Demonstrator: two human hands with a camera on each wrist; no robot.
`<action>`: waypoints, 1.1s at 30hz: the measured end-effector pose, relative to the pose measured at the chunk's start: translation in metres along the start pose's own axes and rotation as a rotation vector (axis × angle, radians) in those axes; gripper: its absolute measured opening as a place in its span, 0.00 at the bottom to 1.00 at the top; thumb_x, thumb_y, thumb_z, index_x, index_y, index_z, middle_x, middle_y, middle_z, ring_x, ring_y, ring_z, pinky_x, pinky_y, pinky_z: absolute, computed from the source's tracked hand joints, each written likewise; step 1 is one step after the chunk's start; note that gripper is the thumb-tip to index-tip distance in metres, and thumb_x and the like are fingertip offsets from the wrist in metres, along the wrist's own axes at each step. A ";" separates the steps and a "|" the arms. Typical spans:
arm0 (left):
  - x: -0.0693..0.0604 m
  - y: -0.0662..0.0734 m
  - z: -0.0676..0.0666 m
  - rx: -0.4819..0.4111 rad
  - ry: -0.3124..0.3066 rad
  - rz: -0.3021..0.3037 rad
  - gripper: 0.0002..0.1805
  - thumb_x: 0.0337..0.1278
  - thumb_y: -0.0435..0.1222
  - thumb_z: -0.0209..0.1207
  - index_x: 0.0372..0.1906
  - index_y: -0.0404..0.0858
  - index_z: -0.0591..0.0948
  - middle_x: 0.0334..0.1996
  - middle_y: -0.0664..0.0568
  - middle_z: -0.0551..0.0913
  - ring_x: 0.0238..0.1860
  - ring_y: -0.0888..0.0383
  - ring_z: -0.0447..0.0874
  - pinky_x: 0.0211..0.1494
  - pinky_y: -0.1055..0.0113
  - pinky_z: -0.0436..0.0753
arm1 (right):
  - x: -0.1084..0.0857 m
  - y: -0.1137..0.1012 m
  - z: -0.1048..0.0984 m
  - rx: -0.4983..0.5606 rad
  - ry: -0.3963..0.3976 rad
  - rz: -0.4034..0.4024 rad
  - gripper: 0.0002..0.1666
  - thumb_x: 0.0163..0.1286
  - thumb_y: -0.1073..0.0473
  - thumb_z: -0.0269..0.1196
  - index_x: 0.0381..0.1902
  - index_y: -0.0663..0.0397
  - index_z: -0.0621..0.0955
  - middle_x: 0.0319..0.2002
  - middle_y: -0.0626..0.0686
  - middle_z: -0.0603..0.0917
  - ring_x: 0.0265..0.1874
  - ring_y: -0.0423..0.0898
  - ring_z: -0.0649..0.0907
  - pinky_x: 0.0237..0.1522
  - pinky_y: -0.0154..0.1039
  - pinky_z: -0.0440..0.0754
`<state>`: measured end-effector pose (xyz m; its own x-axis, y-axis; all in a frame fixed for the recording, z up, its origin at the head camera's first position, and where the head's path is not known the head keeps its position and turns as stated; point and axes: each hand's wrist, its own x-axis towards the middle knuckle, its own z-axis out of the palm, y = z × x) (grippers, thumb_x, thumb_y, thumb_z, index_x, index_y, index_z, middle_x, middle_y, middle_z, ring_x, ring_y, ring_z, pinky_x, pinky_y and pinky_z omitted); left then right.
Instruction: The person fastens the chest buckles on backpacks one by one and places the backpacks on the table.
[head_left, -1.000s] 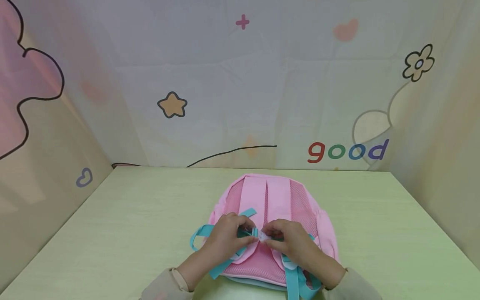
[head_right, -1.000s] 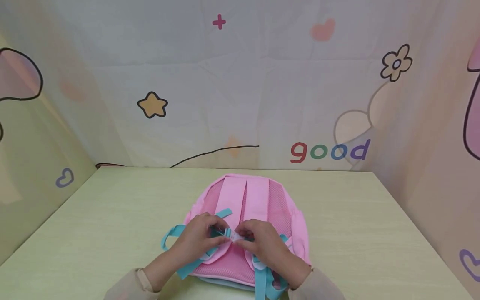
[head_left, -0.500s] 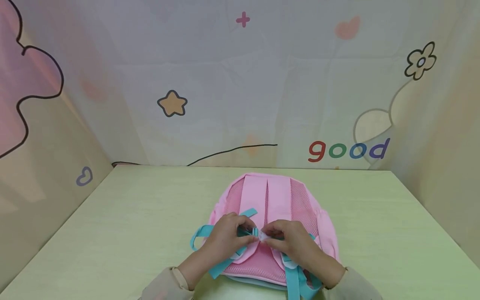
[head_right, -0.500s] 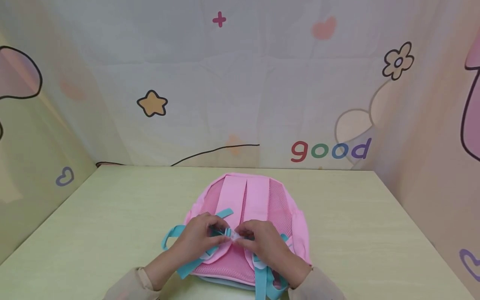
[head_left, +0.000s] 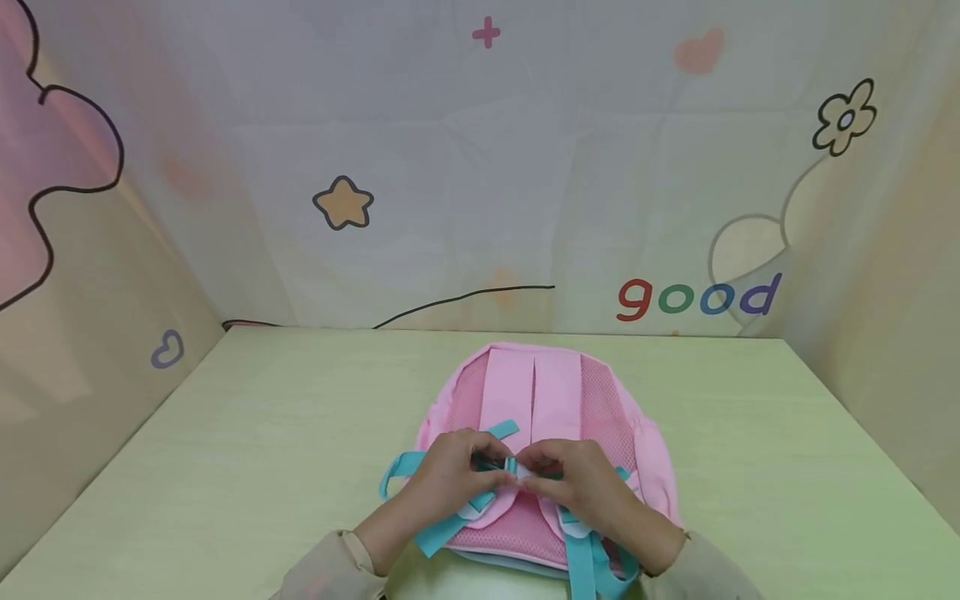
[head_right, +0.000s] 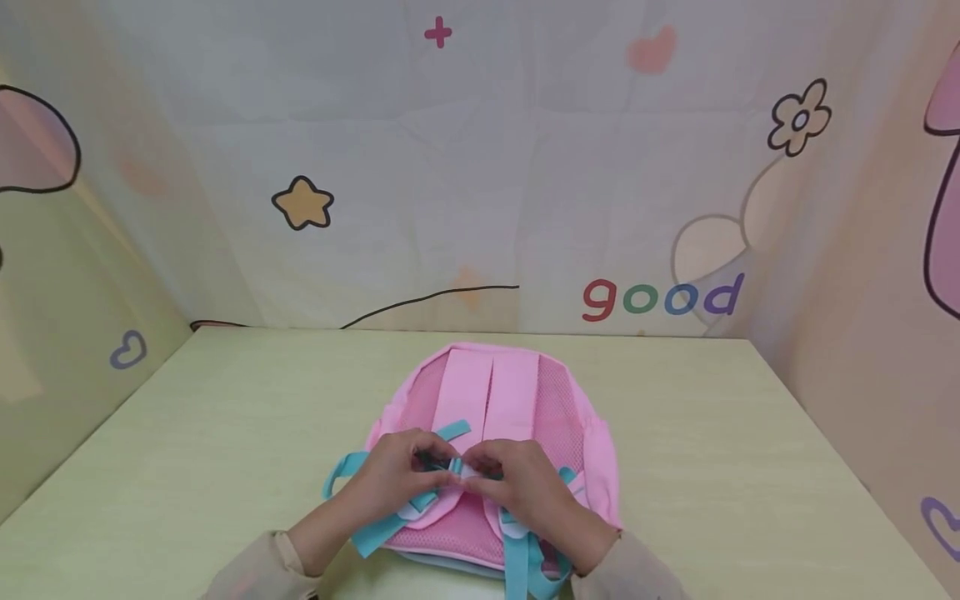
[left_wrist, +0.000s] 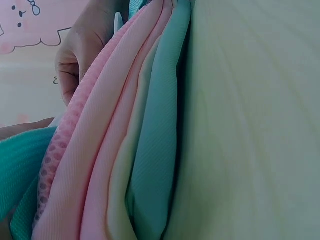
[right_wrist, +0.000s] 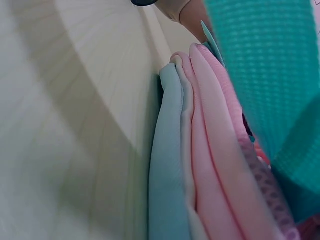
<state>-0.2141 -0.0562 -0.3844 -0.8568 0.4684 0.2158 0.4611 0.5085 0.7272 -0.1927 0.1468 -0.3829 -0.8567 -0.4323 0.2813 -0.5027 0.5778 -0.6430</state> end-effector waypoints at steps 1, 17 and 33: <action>0.000 0.000 0.000 0.003 0.001 0.000 0.09 0.50 0.36 0.69 0.37 0.40 0.86 0.32 0.55 0.85 0.36 0.65 0.77 0.37 0.75 0.75 | 0.000 0.000 0.000 0.002 -0.003 -0.004 0.14 0.60 0.57 0.68 0.43 0.57 0.85 0.36 0.49 0.89 0.35 0.36 0.85 0.40 0.30 0.83; 0.000 0.004 -0.002 0.042 -0.021 0.022 0.08 0.52 0.38 0.68 0.39 0.42 0.87 0.32 0.56 0.86 0.34 0.65 0.73 0.35 0.75 0.72 | 0.000 -0.001 0.000 -0.050 -0.021 -0.026 0.15 0.61 0.57 0.68 0.44 0.58 0.83 0.38 0.49 0.88 0.36 0.40 0.86 0.41 0.33 0.84; -0.004 0.014 -0.008 0.186 0.076 0.120 0.14 0.53 0.40 0.67 0.46 0.41 0.85 0.45 0.56 0.87 0.50 0.58 0.81 0.55 0.60 0.78 | -0.002 -0.002 -0.005 -0.094 0.002 -0.051 0.16 0.60 0.60 0.68 0.47 0.58 0.82 0.39 0.50 0.87 0.38 0.43 0.86 0.43 0.37 0.85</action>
<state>-0.2060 -0.0571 -0.3698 -0.8047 0.4816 0.3473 0.5896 0.5798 0.5623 -0.1906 0.1503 -0.3784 -0.8296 -0.4620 0.3134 -0.5545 0.6171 -0.5583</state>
